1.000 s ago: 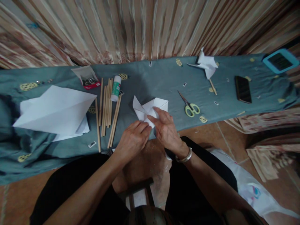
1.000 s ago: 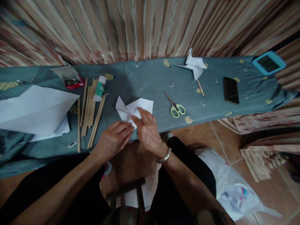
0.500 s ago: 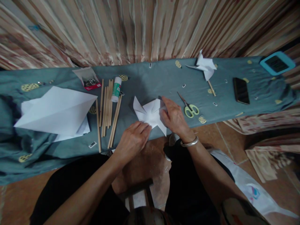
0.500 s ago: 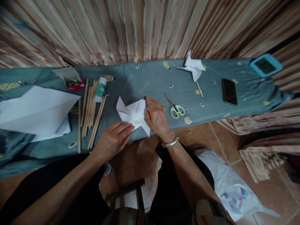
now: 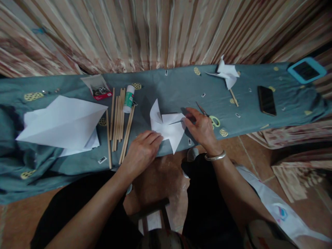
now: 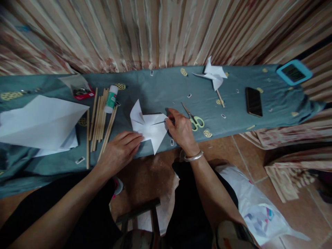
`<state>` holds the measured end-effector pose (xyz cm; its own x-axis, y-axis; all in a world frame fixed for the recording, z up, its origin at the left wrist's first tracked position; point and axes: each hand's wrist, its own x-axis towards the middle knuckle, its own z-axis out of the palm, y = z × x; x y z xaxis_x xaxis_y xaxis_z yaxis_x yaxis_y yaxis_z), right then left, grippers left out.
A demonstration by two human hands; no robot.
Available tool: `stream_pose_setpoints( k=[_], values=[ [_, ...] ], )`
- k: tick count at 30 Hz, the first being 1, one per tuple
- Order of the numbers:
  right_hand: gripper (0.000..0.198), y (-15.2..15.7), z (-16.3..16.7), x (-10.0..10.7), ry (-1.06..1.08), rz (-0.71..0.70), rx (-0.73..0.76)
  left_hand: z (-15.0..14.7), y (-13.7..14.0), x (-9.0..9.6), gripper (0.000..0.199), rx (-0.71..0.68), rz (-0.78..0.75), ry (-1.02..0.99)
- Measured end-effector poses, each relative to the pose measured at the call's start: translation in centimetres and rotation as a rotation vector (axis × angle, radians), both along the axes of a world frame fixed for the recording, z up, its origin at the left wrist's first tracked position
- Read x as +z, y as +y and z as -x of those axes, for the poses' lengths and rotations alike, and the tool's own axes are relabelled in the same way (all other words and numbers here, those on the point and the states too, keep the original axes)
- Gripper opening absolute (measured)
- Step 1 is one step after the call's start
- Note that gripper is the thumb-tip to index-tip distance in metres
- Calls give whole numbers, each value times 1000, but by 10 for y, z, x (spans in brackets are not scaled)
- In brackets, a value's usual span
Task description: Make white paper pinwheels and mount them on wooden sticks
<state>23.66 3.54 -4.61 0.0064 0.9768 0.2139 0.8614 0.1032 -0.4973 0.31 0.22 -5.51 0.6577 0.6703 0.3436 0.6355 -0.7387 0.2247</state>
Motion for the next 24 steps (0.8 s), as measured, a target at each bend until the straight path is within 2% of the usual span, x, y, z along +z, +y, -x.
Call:
stream_pose_setpoints(
  k=[5, 16, 24],
  values=[
    [37, -2, -2, 1, 41, 14, -14, 4, 4, -1, 23, 18, -10, -1],
    [39, -14, -9, 4, 249, 235, -18, 8, 16, -2, 22, 97, -66, -34],
    [40, -27, -10, 11, 202, 325, -1, 0, 17, 4, 21, 124, -31, 31]
  ],
)
